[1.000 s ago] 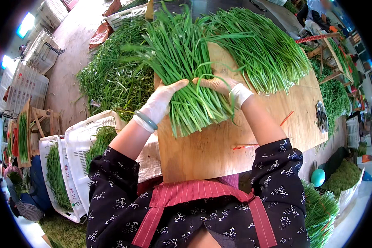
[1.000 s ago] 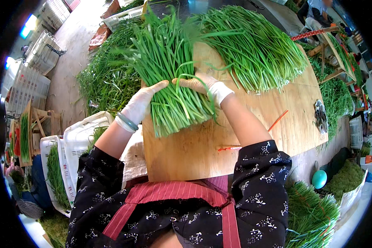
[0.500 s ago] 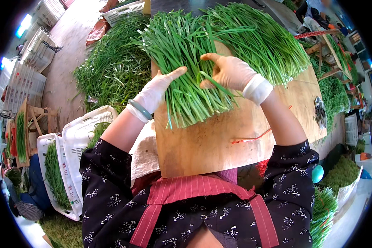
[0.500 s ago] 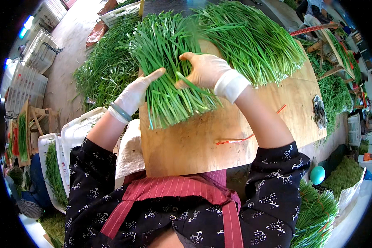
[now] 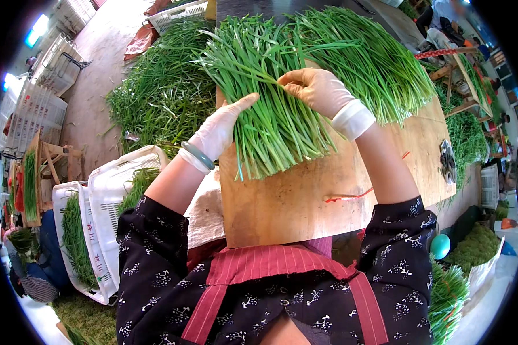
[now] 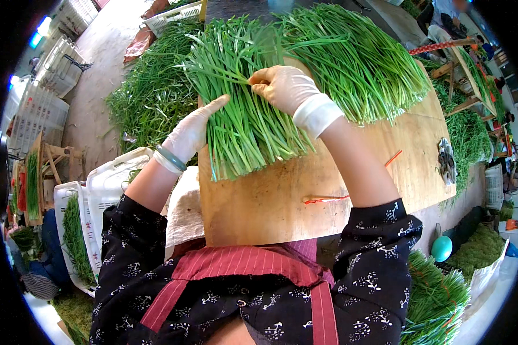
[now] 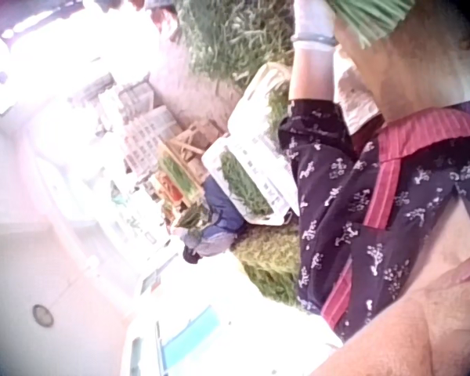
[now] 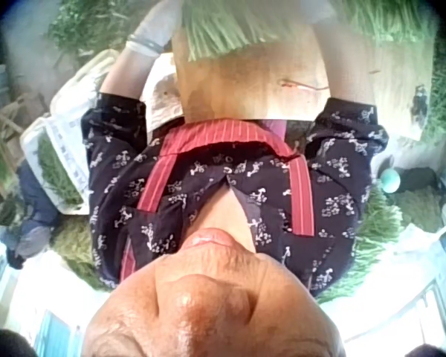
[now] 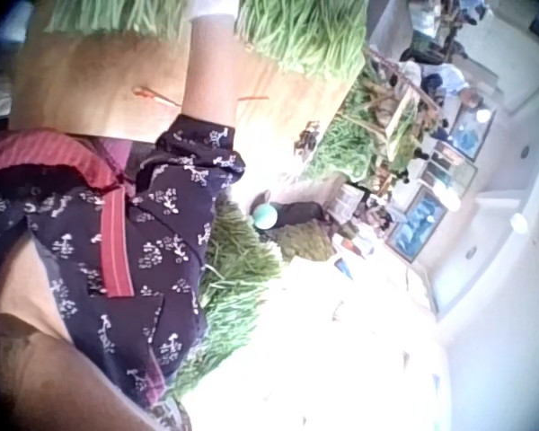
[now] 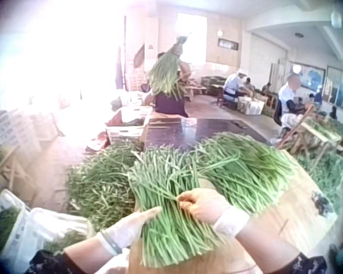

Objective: The person sorts through a bunch of green onions to remove debris and then uses a red wire to secure them into a tight bundle on a wooden workspace.

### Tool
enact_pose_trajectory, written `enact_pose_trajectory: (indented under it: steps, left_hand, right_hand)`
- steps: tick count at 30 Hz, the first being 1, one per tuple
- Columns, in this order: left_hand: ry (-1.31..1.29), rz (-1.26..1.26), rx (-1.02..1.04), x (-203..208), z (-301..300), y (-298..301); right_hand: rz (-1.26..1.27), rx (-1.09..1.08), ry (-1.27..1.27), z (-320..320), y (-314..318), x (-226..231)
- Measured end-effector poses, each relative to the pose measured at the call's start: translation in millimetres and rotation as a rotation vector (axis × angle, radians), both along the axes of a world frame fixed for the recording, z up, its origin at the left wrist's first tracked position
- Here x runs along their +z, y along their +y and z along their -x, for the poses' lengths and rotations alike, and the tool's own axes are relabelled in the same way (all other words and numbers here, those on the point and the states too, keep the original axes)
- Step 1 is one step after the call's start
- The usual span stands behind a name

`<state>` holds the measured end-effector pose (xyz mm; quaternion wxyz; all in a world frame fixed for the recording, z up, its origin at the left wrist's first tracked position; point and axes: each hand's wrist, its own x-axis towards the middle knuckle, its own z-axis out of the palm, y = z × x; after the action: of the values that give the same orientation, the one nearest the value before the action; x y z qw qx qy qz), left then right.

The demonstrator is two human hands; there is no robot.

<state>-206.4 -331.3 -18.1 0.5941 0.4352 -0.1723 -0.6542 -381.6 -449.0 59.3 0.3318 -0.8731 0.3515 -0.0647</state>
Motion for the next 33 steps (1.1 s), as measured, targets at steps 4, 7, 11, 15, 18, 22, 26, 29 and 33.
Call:
enact_pose_trajectory:
  steps: [4, 7, 11, 15, 18, 22, 26, 29, 33]
  left_hand:
    - [-0.100, 0.045, 0.032, 5, 8, 2]
    - [-0.066, 0.009, 0.068, 7, 11, 3]
    - [0.098, 0.094, 0.036, 8, 4, 9]
    - [0.046, 0.212, -0.082, 3, -6, 26]
    - [-0.019, 0.204, -0.083, -3, -7, 29]
    - [-0.153, 0.185, -0.042, -6, -2, 22]
    - [-0.355, 0.119, 0.063, -6, 9, 13]
    - [-0.432, 0.067, 0.097, -5, 13, 10]
    - [-0.344, 0.056, 0.111, -3, 16, 8]
  right_hand:
    - [0.289, -0.096, 0.118, 0, 5, -6]
    - [0.542, 0.013, 0.344, -19, 11, -8]
    - [0.709, -0.082, 0.331, -35, 7, 7]
    - [0.290, -0.156, -0.213, -24, -17, 26]
    - [-0.218, -0.137, -0.351, -8, -6, 11]
    - [-0.106, -0.118, -0.080, 24, 50, -28]
    - [0.317, -0.021, 0.186, 43, 89, -32]
    - [0.553, 0.025, 0.195, 41, 95, -14]
    - [0.639, 0.067, 0.084, 17, 91, -1]
